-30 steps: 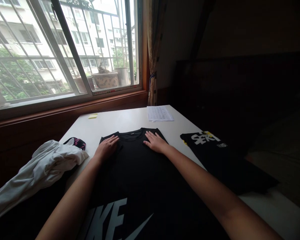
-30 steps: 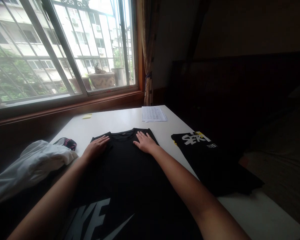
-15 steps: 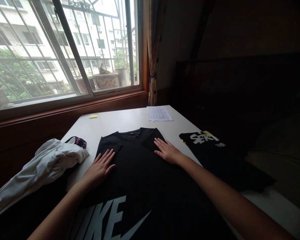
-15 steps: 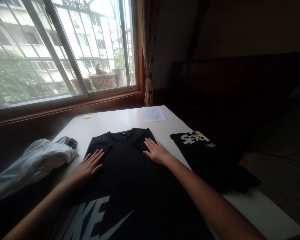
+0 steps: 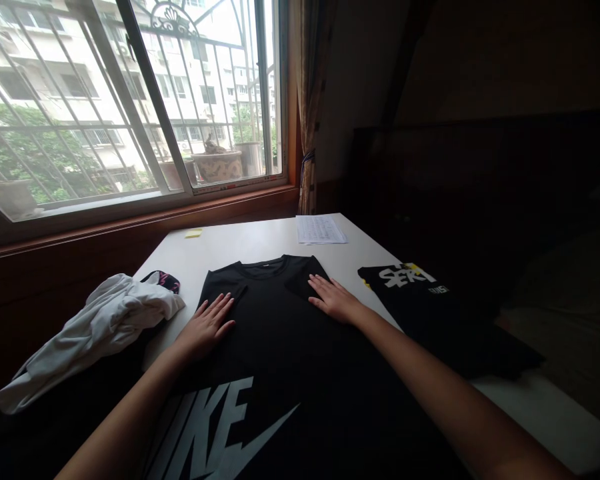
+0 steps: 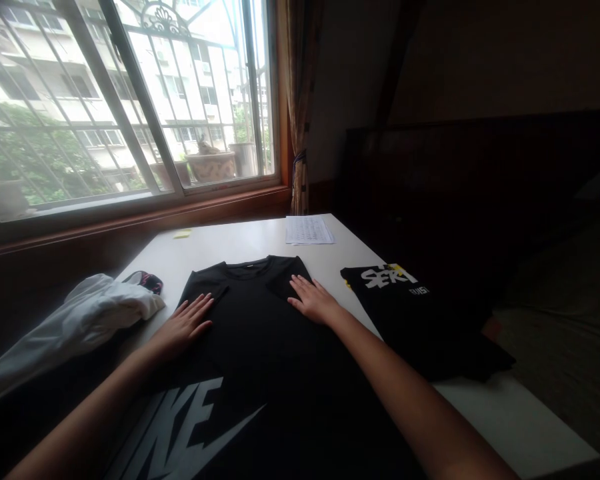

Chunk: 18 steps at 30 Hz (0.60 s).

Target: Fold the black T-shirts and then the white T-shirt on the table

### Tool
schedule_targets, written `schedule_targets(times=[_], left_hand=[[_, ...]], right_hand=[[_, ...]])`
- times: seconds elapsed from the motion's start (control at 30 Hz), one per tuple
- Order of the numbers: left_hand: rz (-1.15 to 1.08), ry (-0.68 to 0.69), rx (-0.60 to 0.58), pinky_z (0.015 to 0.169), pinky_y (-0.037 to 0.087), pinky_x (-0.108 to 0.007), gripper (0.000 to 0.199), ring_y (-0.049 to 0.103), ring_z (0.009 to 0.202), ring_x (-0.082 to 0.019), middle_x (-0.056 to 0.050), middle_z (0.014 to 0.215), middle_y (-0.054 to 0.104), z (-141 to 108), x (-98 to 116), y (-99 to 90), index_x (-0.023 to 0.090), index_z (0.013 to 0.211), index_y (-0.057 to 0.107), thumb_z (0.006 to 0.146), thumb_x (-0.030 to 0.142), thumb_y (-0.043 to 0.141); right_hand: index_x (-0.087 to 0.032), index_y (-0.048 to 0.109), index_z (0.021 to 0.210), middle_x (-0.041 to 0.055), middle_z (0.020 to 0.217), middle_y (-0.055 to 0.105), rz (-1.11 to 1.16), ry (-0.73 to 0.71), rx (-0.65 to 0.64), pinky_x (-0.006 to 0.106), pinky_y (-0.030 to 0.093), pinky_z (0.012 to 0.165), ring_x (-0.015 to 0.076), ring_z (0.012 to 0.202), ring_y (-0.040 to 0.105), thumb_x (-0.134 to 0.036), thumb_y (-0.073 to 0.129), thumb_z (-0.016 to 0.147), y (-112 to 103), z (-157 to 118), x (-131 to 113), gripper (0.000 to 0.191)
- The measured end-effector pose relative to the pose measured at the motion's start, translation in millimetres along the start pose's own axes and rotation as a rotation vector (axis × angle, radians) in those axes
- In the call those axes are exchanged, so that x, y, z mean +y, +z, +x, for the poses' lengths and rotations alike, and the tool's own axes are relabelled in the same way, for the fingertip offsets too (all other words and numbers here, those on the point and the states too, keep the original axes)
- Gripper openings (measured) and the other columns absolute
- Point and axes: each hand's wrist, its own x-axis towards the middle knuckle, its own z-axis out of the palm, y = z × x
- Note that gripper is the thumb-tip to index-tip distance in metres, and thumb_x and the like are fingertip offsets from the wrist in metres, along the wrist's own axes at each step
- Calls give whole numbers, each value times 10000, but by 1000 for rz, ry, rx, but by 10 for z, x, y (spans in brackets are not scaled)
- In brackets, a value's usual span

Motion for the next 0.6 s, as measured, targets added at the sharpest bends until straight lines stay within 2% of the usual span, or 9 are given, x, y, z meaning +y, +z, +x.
schedule_targets(times=[0.37, 0.6], left_hand=[[4, -5, -40, 1266, 139, -474, 668, 136, 1566, -226, -18, 1687, 154, 246, -111, -42, 249, 1628, 186, 1049, 574, 261], [-1, -8, -37, 1266, 131, -460, 671, 137, 1566, -215, -19, 1689, 156, 363, -211, 2, 263, 1630, 168, 1046, 582, 250]], right_hand=[[-247, 226, 1631, 21, 1698, 161, 18, 34, -20, 466, 93, 1271, 233, 1567, 124, -662, 209, 1006, -7, 219, 96, 751], [-250, 216, 1634, 6, 1700, 149, 12, 44, -27, 468, 86, 1271, 236, 1568, 117, -658, 216, 999, -9, 358, 141, 754]])
